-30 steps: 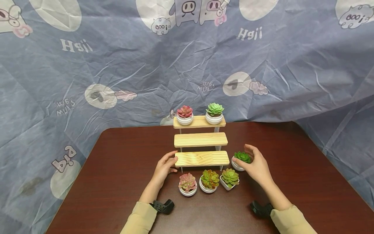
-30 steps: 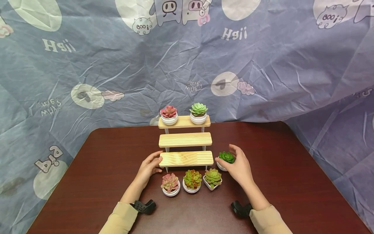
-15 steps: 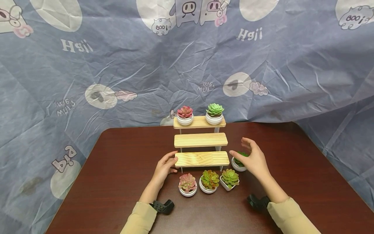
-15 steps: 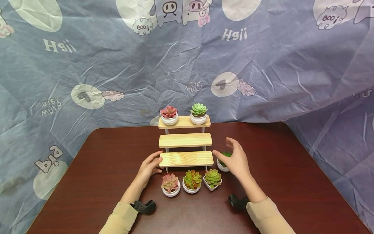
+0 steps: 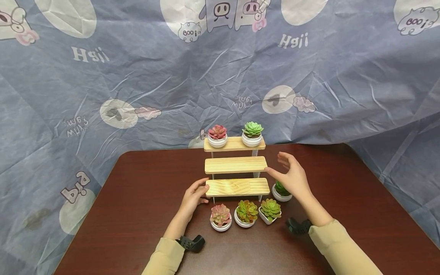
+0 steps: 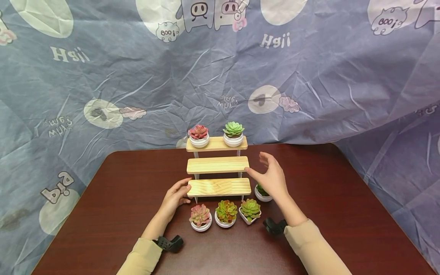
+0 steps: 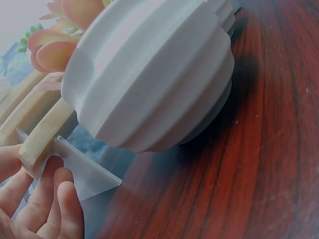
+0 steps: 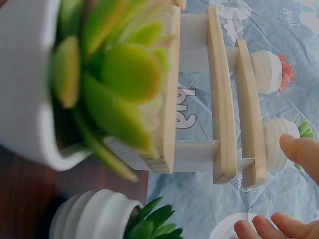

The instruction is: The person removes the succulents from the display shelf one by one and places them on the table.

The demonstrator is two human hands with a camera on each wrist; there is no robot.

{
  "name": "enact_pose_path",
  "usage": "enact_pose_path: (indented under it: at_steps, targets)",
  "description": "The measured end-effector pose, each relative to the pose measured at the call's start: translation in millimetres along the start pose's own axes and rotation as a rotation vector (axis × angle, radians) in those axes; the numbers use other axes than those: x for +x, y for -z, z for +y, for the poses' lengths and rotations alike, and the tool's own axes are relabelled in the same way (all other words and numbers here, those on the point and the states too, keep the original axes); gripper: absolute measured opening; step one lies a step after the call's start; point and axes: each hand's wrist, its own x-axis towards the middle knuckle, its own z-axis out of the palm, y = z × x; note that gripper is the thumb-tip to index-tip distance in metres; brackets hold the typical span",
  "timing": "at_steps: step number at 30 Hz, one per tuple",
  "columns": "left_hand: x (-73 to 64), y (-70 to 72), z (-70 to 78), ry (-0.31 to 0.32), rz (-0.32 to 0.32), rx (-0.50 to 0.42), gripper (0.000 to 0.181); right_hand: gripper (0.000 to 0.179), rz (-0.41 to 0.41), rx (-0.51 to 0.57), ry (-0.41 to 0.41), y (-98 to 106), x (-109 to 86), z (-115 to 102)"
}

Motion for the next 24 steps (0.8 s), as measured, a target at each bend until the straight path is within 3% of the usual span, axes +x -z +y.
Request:
enact_pose_path:
  at_steps: [14, 24]
  targets:
    - [-0.2, 0.0, -0.8, 0.002, 0.000, -0.008, 0.051, 0.078, -0.023, 0.059, 0.002, -5, 15.2, -18]
    - [1.1, -0.1, -2.1, -0.010, -0.003, -0.006, 0.052, 0.073, 0.024, 0.093, 0.036, -9, 24.7, -26]
